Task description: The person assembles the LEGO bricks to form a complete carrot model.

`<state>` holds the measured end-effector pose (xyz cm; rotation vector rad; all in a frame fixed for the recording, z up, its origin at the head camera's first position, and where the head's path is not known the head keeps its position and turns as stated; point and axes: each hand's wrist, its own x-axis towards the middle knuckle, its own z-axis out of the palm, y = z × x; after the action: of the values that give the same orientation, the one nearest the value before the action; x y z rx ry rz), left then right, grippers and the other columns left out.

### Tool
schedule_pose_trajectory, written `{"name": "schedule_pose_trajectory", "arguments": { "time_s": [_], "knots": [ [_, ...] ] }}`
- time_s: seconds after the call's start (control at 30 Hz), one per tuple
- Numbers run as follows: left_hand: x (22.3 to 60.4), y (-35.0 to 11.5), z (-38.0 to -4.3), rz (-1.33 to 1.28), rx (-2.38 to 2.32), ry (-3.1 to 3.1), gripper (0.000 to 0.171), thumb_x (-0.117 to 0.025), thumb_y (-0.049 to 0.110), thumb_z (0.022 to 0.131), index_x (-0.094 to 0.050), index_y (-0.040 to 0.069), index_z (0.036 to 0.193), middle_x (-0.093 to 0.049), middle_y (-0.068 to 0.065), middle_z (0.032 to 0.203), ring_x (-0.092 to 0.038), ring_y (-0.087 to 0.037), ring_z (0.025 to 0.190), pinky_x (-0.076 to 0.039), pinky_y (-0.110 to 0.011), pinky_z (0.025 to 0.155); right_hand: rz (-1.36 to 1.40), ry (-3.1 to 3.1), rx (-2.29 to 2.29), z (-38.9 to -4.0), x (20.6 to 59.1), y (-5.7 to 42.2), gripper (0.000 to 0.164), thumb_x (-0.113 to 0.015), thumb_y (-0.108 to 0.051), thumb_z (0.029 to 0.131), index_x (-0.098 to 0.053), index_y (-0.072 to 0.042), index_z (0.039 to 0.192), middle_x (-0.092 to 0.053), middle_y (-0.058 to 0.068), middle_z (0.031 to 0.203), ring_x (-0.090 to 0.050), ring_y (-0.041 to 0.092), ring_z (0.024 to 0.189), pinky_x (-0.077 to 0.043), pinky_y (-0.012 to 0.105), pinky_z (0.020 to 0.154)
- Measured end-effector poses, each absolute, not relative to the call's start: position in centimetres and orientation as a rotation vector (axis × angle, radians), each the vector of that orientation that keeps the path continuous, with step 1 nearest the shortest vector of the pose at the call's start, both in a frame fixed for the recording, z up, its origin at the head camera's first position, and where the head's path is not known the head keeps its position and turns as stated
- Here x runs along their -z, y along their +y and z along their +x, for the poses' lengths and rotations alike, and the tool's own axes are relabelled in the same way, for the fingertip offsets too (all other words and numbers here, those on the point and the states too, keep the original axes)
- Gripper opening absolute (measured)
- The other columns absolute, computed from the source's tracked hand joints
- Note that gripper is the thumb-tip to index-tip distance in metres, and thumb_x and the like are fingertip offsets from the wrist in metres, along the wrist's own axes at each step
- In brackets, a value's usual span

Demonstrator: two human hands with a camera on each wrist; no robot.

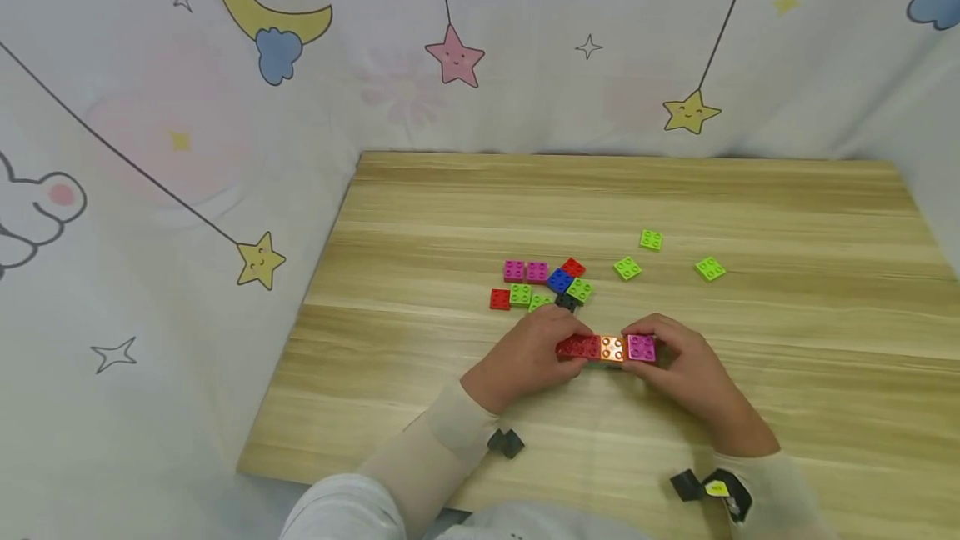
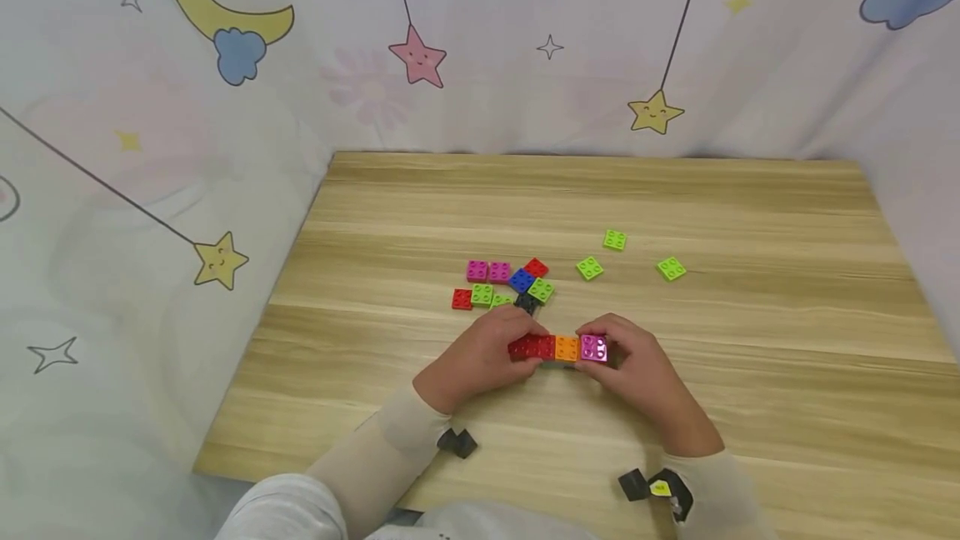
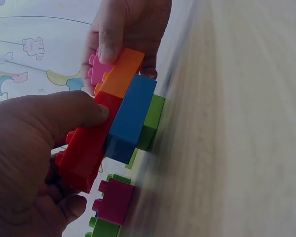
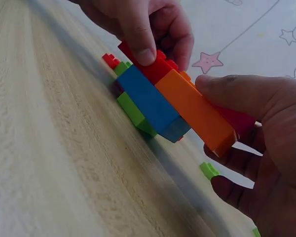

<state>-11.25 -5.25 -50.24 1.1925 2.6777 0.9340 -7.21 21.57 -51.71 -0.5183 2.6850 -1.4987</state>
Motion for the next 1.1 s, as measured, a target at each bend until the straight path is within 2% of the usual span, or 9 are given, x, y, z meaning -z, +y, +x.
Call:
{"name": "schedule_pose_trajectory", "arguments": {
  "time_s": [0.07,0.17,0.33,0.5,0.7,0.93,1.1],
  "knots": [
    [50.3,-5.6,-11.4,1.177,-0.996,2.681,0.037,-0.082,0.031,0.09,-0.072,0.016,0.123,-0.066,0.011,0.114,-0.051,-0.004,0.105,-0.046,-0.017,0.093,-0.547,2.732,1.483,-7.1,51.8,21.4,0.035,-0.088,-0.011,0.083,-0.073,-0.021,0.114,-0.071,-0.007,0.111,-0.062,0.008,0.097,-0.049,0.015,0.082],
    [50.3,-6.7,-12.5,1.091,-1.178,2.718,0.042,-0.081,0.029,0.09,-0.07,0.013,0.127,-0.067,0.004,0.124,-0.053,-0.011,0.117,-0.047,-0.028,0.102,-0.541,2.768,1.476,-7.0,51.7,21.2,0.036,-0.089,-0.009,0.081,-0.075,-0.019,0.112,-0.072,-0.007,0.11,-0.063,0.007,0.099,-0.049,0.013,0.085],
    [51.4,-10.4,-16.9,0.837,-1.369,2.865,0.032,-0.075,0.016,0.093,-0.072,0.008,0.124,-0.069,-0.004,0.128,-0.055,-0.022,0.124,-0.044,-0.042,0.109,-0.527,2.795,1.441,-6.9,51.7,21.2,0.036,-0.09,-0.012,0.082,-0.076,-0.016,0.115,-0.072,-0.007,0.113,-0.063,0.006,0.102,-0.049,0.012,0.085],
    [52.5,-13.3,-20.3,0.613,-1.199,2.819,0.033,-0.073,0.015,0.096,-0.072,0.013,0.129,-0.067,0.0,0.135,-0.054,-0.022,0.132,-0.041,-0.04,0.114,-0.537,2.782,1.461,-6.8,51.5,21.0,0.034,-0.089,-0.014,0.083,-0.076,-0.016,0.115,-0.073,-0.005,0.113,-0.063,0.007,0.102,-0.047,0.011,0.087],
    [52.7,-14.0,-21.7,0.571,-1.079,2.719,0.031,-0.078,0.017,0.094,-0.075,0.021,0.125,-0.069,0.003,0.129,-0.058,-0.021,0.129,-0.042,-0.039,0.113,-0.532,2.761,1.471,-6.8,51.6,20.9,0.034,-0.088,-0.015,0.084,-0.076,-0.014,0.116,-0.072,-0.003,0.114,-0.062,0.008,0.104,-0.047,0.012,0.088],
    [52.3,-13.7,-21.9,0.553,-1.129,2.747,0.029,-0.08,0.022,0.093,-0.076,0.021,0.122,-0.071,0.004,0.125,-0.061,-0.019,0.124,-0.046,-0.039,0.109,-0.535,2.769,1.478,-7.1,51.9,21.2,0.036,-0.089,-0.012,0.082,-0.076,-0.014,0.115,-0.072,-0.004,0.113,-0.062,0.007,0.103,-0.047,0.012,0.087],
    [50.3,-13.1,-19.7,0.637,-1.275,2.817,0.027,-0.081,0.02,0.091,-0.076,0.019,0.119,-0.071,0.006,0.122,-0.061,-0.016,0.122,-0.047,-0.039,0.109,-0.522,2.777,1.461,-7.2,51.9,21.3,0.037,-0.09,-0.013,0.082,-0.076,-0.012,0.116,-0.072,-0.006,0.113,-0.062,0.007,0.103,-0.047,0.012,0.087]
  ]
}}
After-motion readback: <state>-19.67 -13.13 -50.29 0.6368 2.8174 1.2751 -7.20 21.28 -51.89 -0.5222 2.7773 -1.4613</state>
